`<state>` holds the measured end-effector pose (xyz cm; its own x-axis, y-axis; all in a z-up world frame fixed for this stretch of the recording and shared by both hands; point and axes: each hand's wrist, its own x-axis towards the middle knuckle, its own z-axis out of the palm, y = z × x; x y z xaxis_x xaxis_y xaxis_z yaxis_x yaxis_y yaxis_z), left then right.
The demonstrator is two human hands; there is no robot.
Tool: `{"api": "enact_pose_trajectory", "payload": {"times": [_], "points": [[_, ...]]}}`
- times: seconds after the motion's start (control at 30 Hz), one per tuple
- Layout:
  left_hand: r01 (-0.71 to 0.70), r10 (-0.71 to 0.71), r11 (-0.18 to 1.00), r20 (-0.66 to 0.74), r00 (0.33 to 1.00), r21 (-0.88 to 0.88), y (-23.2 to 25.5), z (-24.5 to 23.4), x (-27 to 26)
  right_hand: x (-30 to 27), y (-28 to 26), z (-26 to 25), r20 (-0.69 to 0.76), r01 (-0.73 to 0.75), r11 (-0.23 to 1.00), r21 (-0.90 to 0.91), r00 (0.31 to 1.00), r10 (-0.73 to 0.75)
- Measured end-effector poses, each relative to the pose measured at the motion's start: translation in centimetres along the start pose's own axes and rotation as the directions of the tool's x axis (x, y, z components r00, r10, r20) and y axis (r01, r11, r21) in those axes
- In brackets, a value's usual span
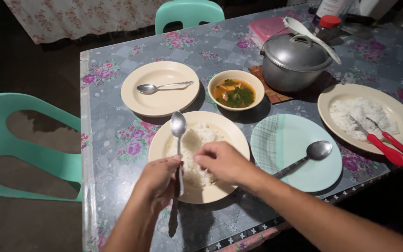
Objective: The person scoops cooked white rice from a metal pot using a white serving spoon and places it onto two plates. They then add a small amount of soup from a bowl onto one of the plates.
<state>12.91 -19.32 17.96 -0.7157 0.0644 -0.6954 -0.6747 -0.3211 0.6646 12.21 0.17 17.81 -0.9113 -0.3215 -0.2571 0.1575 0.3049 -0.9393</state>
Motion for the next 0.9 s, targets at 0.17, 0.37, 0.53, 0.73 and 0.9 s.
{"api": "enact_pose_trajectory", "payload": {"times": [0.17,0.37,0.53,0.73,0.9], "points": [[-0.049,0.049,0.999,-0.008,0.999,-0.003,-0.9,1.1,-0.6,-0.9,-0.4,0.4,-0.003,-0.074,0.996,0.057,0.997,0.074],[-0.106,0.118,0.965,-0.035,0.992,0.239,-1.5,3.1,-0.9,-2.0,-0.8,-1.0,-0.012,-0.274,0.921,0.276,0.957,0.289],[-0.230,0.237,0.952,-0.012,0.971,0.203,-3.8,6.2,-0.7,-2.5,-0.4,-0.7,-0.090,-0.197,0.923,0.330,0.967,0.238],[-0.238,0.226,0.912,0.074,0.971,0.335,-5.0,6.6,-1.1,-2.2,1.6,-2.3,-0.255,-0.240,0.937,0.255,0.918,0.304],[-0.343,0.365,0.820,0.042,0.930,0.459,-4.5,3.7,0.1,-0.3,2.2,-6.6,-0.355,-0.330,0.931,-0.154,0.898,0.259]]}}
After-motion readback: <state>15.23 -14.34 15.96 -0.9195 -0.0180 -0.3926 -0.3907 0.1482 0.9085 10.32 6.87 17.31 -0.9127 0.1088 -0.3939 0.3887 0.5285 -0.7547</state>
